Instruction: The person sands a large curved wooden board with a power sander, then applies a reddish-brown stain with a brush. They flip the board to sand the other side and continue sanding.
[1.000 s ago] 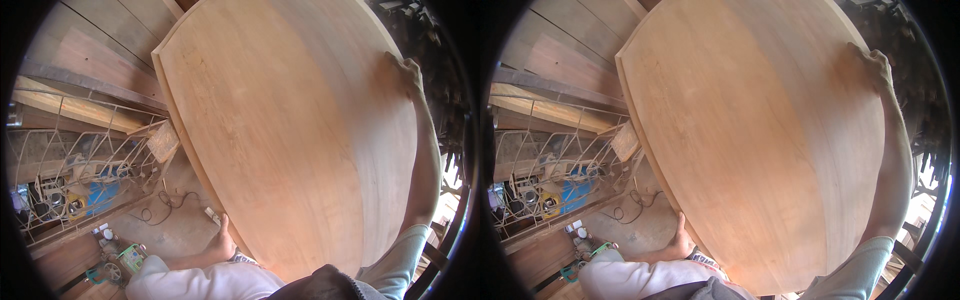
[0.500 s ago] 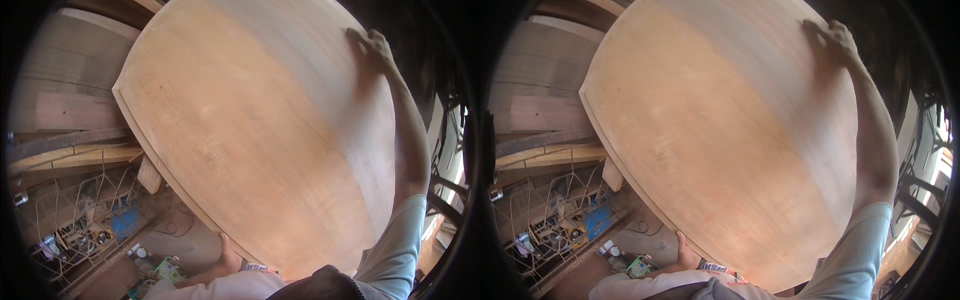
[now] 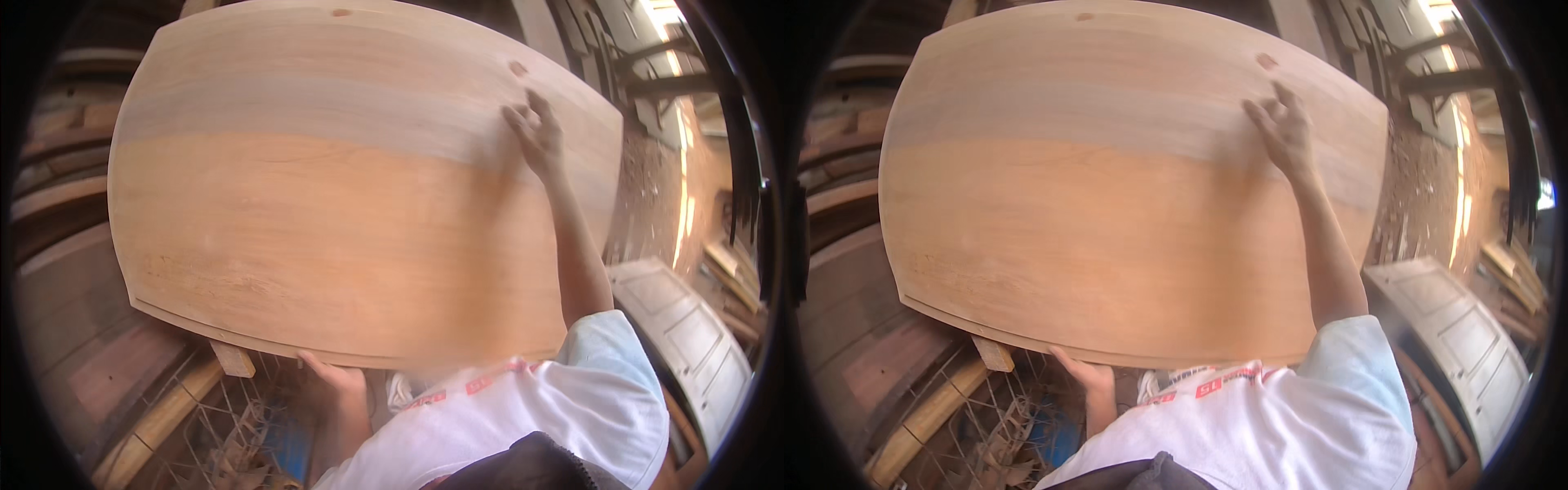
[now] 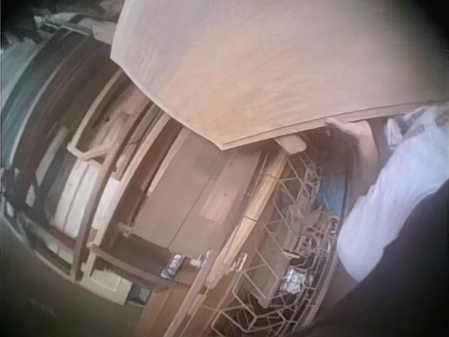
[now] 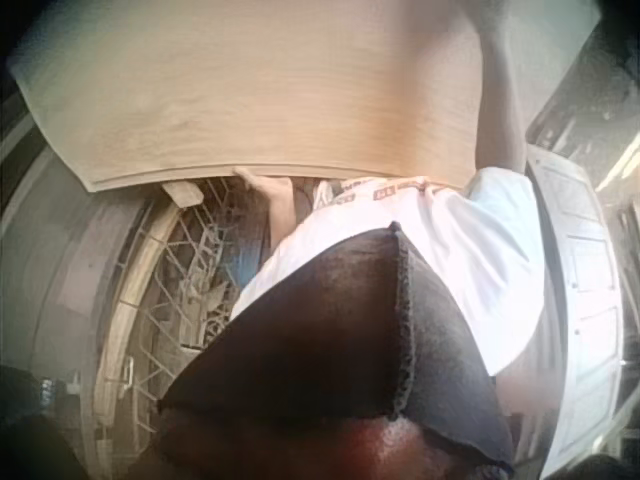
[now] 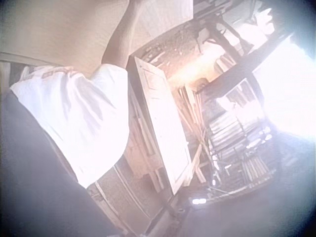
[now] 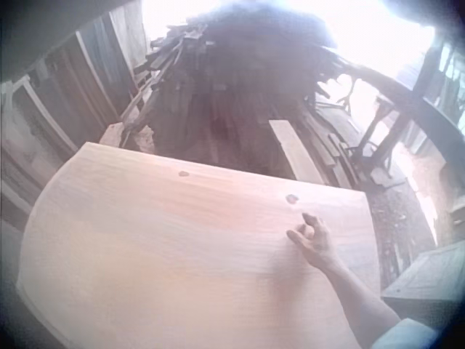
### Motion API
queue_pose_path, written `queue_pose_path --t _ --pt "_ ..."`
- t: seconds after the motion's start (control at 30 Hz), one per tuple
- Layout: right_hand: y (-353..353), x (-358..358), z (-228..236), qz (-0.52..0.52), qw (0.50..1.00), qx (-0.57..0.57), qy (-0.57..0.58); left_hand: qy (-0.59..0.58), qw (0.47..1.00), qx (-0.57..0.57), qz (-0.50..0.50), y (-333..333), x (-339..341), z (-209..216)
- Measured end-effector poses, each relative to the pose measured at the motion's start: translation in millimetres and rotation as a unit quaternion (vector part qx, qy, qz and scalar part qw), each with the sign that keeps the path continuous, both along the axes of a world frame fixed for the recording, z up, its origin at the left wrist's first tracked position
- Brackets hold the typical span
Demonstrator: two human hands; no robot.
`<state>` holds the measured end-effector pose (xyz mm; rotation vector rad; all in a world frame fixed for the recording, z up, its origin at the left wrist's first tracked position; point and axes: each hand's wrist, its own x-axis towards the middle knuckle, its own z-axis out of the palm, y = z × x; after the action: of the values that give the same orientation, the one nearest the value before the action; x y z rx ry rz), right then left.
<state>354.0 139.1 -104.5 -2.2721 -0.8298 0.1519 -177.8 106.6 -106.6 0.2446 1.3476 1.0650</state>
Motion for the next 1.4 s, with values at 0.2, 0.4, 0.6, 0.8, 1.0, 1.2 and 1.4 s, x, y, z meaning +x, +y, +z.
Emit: queue_pose_path --t 0.2,0.4,0.6,0.8,1.0,1.2,1.4 --pt "-318 2 -2 -0.310 0.924 -0.217 -0.051 0.006 1.000 -0.001 -0.028 96 -64 -3" --pt "-363 -42 -52 -0.207 0.947 -0.045 0.240 0.013 0.995 0.070 -0.075 114 -84 -33" --pt "-327 -49 -54 -0.279 0.945 -0.008 0.173 0.051 0.991 0.096 -0.073 121 -97 -53" --pt "-293 1 -2 -0.272 0.944 -0.003 0.185 0.096 0.991 0.070 -0.068 108 -76 -28" --pt "-243 112 -20 -0.226 0.952 -0.101 0.178 0.043 0.996 0.026 -0.075 91 -20 -9" --pt "-220 142 -65 -0.177 0.964 -0.120 0.161 0.017 0.993 0.050 -0.107 94 -31 -30" --pt "-232 96 -46 -0.152 0.985 -0.074 0.036 0.023 0.989 0.022 -0.143 91 -47 -29"
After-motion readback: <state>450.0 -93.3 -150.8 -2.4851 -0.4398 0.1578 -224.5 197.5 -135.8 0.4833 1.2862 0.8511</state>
